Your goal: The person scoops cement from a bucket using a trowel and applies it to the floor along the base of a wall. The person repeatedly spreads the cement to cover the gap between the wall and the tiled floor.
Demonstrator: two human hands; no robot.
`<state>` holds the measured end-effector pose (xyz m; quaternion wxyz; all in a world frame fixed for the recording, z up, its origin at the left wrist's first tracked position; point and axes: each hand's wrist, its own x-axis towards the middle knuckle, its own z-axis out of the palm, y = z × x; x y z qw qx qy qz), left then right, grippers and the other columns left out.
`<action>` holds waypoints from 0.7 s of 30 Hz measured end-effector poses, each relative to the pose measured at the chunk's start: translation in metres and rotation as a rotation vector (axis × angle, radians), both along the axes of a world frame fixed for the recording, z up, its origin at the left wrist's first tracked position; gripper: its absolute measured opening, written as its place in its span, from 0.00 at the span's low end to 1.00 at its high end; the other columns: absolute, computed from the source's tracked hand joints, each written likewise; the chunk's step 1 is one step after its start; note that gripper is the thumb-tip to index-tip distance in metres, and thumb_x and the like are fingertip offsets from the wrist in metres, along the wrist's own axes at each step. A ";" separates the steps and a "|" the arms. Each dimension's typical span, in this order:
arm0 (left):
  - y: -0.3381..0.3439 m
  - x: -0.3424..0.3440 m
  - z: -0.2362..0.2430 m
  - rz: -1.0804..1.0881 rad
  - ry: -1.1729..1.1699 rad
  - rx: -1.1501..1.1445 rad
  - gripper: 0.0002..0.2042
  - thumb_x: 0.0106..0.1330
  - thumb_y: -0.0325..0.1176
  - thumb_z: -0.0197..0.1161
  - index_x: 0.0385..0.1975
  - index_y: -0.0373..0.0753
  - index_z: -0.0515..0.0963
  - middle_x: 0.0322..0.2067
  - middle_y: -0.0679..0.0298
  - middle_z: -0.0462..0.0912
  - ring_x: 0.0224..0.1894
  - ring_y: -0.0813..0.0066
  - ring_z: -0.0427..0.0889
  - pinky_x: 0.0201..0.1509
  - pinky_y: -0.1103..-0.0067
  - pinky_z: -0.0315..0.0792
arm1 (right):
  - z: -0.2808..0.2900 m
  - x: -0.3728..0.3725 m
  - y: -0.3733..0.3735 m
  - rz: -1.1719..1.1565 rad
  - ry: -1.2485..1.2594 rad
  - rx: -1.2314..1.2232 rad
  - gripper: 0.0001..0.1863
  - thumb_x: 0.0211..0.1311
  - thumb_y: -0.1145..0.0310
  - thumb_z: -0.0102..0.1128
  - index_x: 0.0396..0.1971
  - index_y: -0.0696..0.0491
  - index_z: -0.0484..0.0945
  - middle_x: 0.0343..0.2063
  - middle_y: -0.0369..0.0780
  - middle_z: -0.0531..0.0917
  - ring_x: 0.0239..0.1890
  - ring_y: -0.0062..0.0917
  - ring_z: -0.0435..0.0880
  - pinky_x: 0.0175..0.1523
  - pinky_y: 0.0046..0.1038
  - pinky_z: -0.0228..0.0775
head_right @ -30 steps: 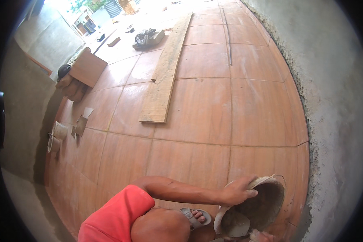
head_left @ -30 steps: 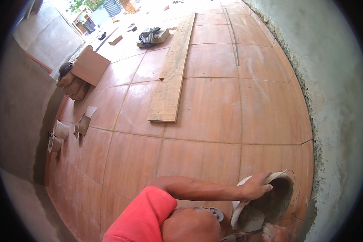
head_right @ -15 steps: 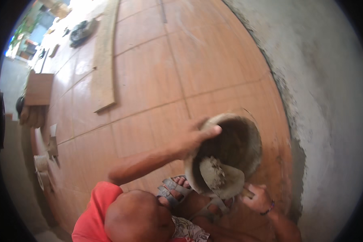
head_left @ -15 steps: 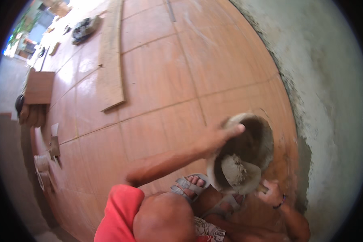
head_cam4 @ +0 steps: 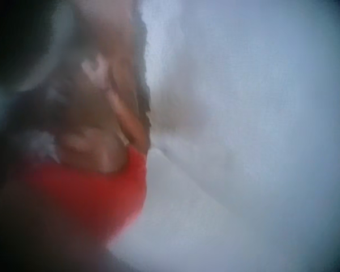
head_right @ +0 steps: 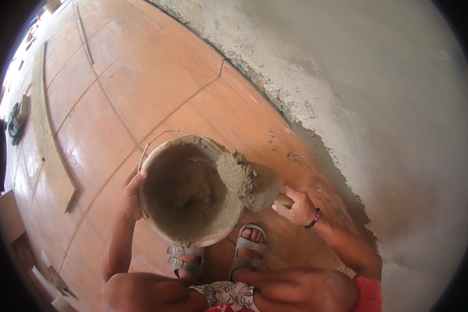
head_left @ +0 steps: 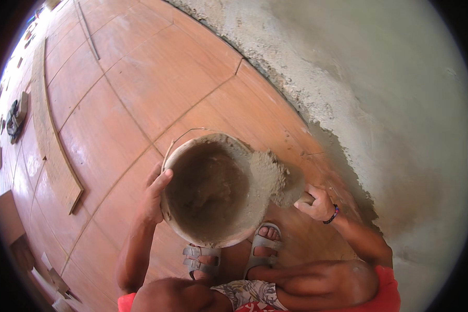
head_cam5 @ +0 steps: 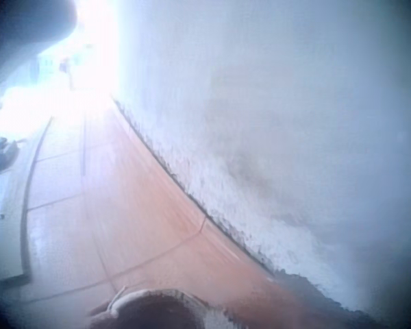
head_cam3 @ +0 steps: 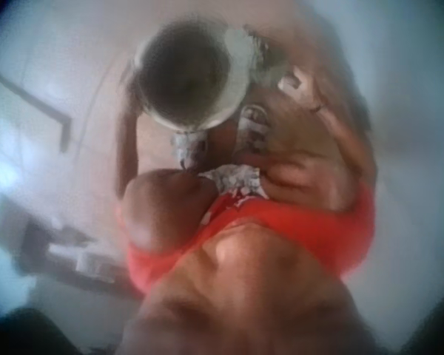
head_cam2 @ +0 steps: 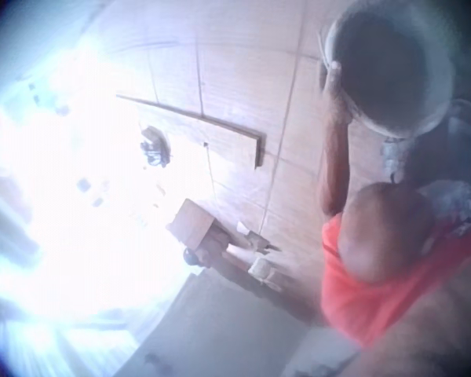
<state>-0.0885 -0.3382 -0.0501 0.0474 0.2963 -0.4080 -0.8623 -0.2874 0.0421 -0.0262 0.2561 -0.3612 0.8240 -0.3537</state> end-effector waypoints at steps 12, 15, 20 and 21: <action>-0.004 0.011 -0.015 0.051 -0.023 0.013 0.30 0.68 0.40 0.61 0.66 0.32 0.64 0.61 0.51 0.72 0.63 0.62 0.71 0.67 0.69 0.65 | -0.042 -0.027 0.016 -0.403 -0.331 0.013 0.23 0.56 0.68 0.71 0.46 0.60 0.71 0.25 0.34 0.76 0.21 0.15 0.74 0.24 0.21 0.67; -0.003 0.009 -0.013 0.044 -0.019 0.023 0.30 0.68 0.40 0.61 0.66 0.31 0.63 0.61 0.51 0.72 0.63 0.61 0.71 0.67 0.68 0.65 | -0.048 -0.033 0.020 -0.420 -0.415 0.024 0.21 0.57 0.68 0.70 0.45 0.59 0.71 0.25 0.35 0.76 0.20 0.14 0.74 0.23 0.20 0.67; -0.002 0.010 -0.012 0.066 -0.053 0.003 0.31 0.68 0.40 0.62 0.67 0.32 0.63 0.61 0.51 0.72 0.63 0.61 0.72 0.67 0.68 0.66 | -0.056 -0.039 0.009 -0.413 -0.494 -0.046 0.18 0.60 0.64 0.68 0.43 0.59 0.74 0.26 0.33 0.75 0.20 0.14 0.74 0.24 0.20 0.69; -0.002 0.011 -0.011 0.074 -0.055 -0.001 0.31 0.68 0.40 0.62 0.67 0.32 0.63 0.60 0.51 0.73 0.63 0.61 0.72 0.67 0.68 0.66 | -0.060 -0.042 0.008 -0.413 -0.521 -0.076 0.18 0.61 0.65 0.67 0.44 0.59 0.74 0.26 0.33 0.76 0.20 0.14 0.74 0.24 0.20 0.69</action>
